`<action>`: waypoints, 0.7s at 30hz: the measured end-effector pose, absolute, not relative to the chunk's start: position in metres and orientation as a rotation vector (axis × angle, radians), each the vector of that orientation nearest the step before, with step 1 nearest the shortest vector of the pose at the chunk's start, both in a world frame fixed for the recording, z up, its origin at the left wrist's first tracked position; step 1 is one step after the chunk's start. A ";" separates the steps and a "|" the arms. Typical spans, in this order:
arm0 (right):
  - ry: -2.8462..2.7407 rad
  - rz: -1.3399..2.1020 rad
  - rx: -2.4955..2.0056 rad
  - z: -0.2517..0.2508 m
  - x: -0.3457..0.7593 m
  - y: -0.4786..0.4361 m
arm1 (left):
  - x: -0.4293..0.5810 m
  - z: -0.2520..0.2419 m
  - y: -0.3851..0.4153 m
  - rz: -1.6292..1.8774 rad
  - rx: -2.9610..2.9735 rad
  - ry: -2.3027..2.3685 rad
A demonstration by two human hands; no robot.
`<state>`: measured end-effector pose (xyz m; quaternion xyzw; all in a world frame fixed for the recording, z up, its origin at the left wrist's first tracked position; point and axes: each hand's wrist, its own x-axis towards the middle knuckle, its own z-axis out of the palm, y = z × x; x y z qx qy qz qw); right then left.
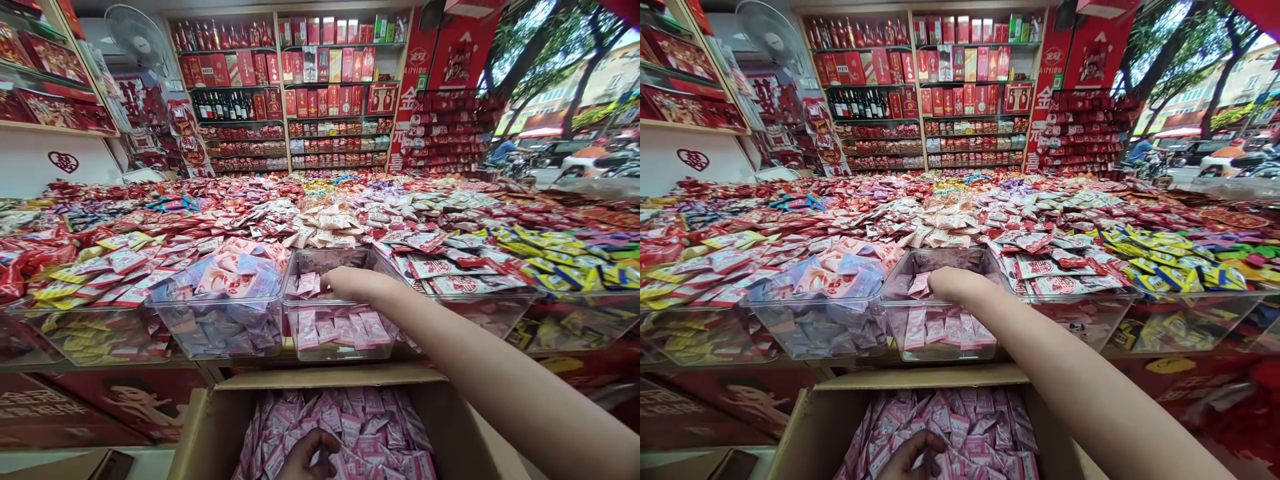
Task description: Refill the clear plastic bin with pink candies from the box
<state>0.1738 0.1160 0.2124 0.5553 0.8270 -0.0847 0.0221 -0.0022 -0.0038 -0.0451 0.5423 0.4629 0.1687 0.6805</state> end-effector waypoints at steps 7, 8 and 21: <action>2.575 -0.218 1.637 0.210 0.173 0.121 | 0.000 -0.054 0.002 0.386 1.189 1.100; 2.576 -0.210 1.640 0.210 0.173 0.121 | 0.000 -0.057 0.002 0.379 1.185 1.104; 2.573 -0.185 1.655 0.216 0.173 0.115 | 0.001 -0.058 0.001 0.451 1.205 1.057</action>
